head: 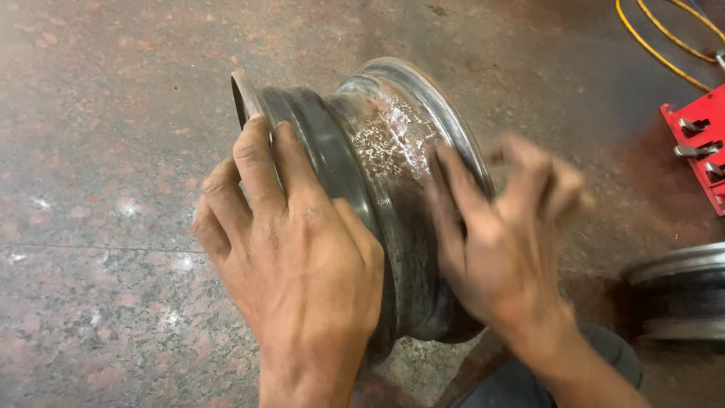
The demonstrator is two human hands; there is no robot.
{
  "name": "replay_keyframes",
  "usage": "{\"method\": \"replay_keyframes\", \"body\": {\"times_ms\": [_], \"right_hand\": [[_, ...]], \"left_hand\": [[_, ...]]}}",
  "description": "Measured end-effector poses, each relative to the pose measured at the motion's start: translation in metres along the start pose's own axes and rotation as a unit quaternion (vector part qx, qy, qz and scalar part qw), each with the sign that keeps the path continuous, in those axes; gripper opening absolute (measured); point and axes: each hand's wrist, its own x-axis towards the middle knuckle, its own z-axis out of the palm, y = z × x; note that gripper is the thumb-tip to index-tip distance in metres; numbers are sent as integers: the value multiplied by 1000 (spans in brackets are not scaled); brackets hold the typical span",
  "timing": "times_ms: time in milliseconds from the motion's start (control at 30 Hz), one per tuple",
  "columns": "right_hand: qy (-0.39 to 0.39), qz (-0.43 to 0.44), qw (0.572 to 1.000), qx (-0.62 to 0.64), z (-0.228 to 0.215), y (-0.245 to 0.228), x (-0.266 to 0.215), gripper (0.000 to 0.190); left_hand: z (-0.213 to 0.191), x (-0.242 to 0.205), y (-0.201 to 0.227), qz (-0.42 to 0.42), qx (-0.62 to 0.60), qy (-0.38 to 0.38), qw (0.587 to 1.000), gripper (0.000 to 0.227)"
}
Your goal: The person is sanding a metal wheel rim using a sanding block. They hold the rim with one hand and rub the sanding block against the surface with the other hand, rotating the rim to cover different areas.
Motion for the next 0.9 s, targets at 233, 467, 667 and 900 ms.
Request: {"method": "replay_keyframes", "body": {"times_ms": [233,467,667,900], "right_hand": [[-51,6,999,6,-7,1,15,27],[-62,-18,997,41,10,16,39,23],[-73,-18,997,17,-5,11,17,30],[-82,-24,996,19,4,6,25,36]], "left_hand": [[2,5,-6,-6,-40,3,999,69],[10,6,-6,-13,-27,10,999,67],[13,4,-11,4,-36,28,999,66],[14,13,-15,-12,-86,38,996,53]]}}
